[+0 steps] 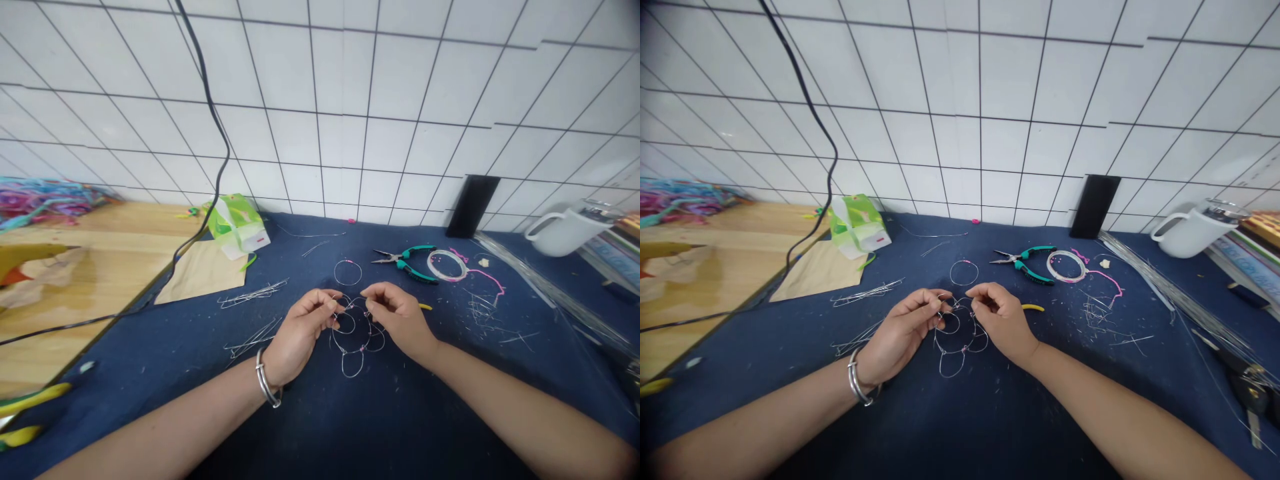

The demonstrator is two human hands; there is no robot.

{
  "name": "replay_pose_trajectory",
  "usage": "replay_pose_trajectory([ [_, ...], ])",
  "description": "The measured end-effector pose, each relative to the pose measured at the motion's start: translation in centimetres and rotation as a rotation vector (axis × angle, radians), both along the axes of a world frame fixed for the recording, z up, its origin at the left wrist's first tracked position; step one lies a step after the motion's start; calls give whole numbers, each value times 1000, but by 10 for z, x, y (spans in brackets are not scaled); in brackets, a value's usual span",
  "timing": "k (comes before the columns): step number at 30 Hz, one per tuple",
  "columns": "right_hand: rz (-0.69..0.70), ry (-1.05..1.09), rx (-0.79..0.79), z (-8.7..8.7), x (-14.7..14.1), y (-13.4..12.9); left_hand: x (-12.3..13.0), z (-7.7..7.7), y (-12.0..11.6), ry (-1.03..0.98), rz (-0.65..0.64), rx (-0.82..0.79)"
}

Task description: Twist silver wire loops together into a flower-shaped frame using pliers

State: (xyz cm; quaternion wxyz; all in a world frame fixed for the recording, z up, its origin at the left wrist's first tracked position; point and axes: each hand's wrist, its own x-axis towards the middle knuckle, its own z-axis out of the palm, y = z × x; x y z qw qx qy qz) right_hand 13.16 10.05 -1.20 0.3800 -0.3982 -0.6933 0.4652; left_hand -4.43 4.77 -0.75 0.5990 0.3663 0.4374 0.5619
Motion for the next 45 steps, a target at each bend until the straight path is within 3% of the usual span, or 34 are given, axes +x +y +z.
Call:
replay_pose_trajectory([
  [32,-2,39,-26,0,1,0,-2,-3,2,-19,-67,31],
  [45,12,-4,49,3,0,-2,-2,-2,3,-71,-58,62],
])
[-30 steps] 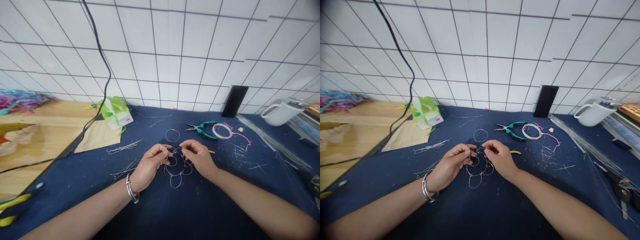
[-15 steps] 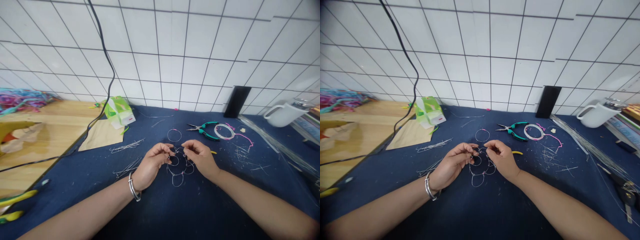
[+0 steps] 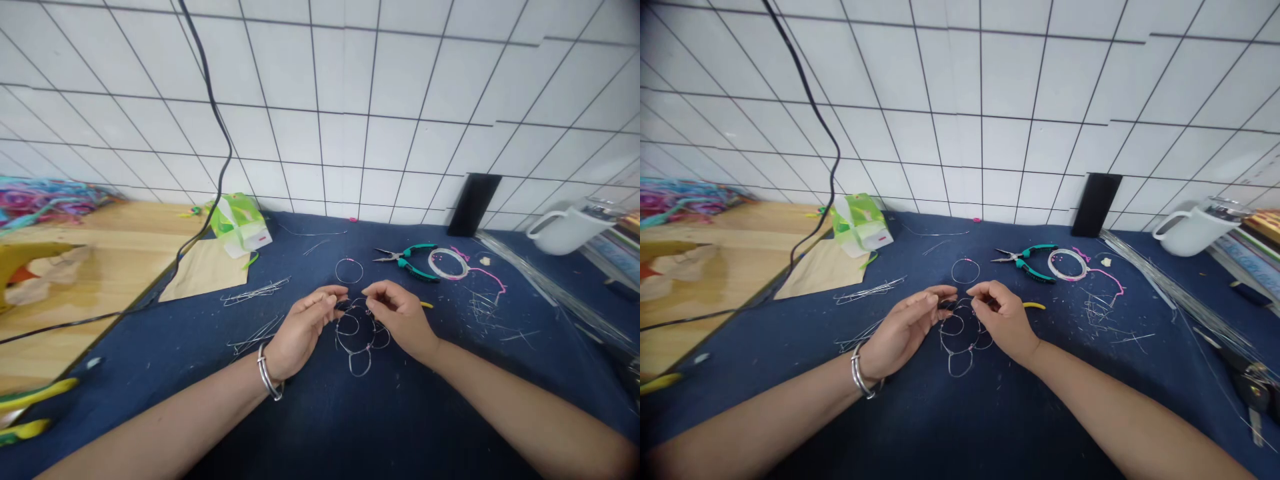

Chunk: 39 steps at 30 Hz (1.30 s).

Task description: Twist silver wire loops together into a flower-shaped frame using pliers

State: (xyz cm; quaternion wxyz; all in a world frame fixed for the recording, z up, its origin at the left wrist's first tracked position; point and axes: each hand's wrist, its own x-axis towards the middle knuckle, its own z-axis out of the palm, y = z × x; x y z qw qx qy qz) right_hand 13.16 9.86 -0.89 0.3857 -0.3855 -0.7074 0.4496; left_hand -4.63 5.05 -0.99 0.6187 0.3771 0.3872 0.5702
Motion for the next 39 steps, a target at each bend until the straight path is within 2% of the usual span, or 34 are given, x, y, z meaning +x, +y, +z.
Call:
replay_pose_trajectory([
  [5,4,-18,35,1,-1,-1,0,0,-1,83,-37,-5],
  [12,56,-10,-1,1,-1,-1,1,1,-2,132,-6,43],
  [18,88,-13,-12,2,0,-3,1,-1,-2,349,-97,68],
  [26,133,-41,40,2,-2,-8,0,3,-6,550,-107,127],
  [36,109,-31,4,7,-3,-12,3,7,-13,827,-6,242],
  [39,122,-32,3,10,-1,-11,0,16,-13,880,-15,241],
])
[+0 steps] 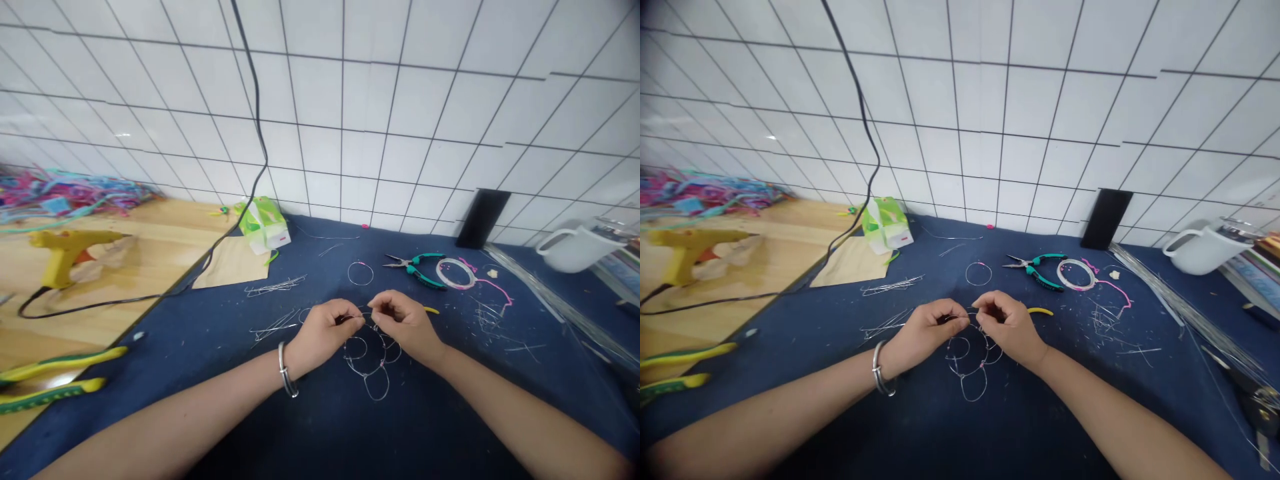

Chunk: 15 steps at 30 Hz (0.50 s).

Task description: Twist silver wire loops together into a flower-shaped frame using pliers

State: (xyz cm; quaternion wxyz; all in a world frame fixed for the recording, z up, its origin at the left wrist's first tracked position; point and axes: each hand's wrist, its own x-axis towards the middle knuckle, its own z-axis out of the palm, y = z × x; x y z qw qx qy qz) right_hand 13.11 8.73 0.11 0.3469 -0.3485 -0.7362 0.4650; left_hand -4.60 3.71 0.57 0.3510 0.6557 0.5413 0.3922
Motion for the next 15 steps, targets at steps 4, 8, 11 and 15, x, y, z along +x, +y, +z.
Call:
replay_pose_trajectory([
  [4,-49,-32,19,3,4,4,-23,28,6,116,10,101],
  [8,-83,-152,94,5,1,11,-59,60,12,224,96,236],
  [11,-42,-239,144,8,-11,14,-80,74,13,296,164,277],
  [15,116,-353,231,10,-42,14,-91,82,13,338,193,309],
])
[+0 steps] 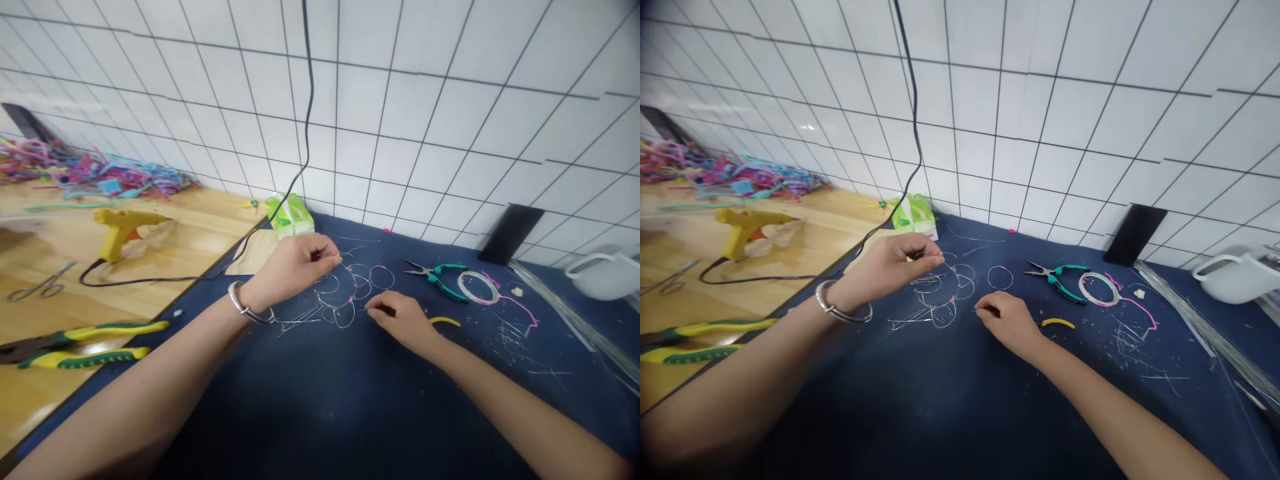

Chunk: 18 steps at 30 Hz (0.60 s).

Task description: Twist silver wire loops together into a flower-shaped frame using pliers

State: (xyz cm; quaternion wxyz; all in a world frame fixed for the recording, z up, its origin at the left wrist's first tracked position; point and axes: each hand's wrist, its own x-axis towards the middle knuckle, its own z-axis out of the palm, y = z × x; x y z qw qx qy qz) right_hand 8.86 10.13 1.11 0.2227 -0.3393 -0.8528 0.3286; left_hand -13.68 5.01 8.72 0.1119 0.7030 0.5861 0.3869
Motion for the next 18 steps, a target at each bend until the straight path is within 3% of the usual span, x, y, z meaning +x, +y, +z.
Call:
replay_pose_trajectory([
  [7,176,-219,151,-8,-59,4,-3,4,0,29,-11,-4],
  [18,274,-572,289,-2,-89,5,-8,-5,6,-14,-54,-61],
])
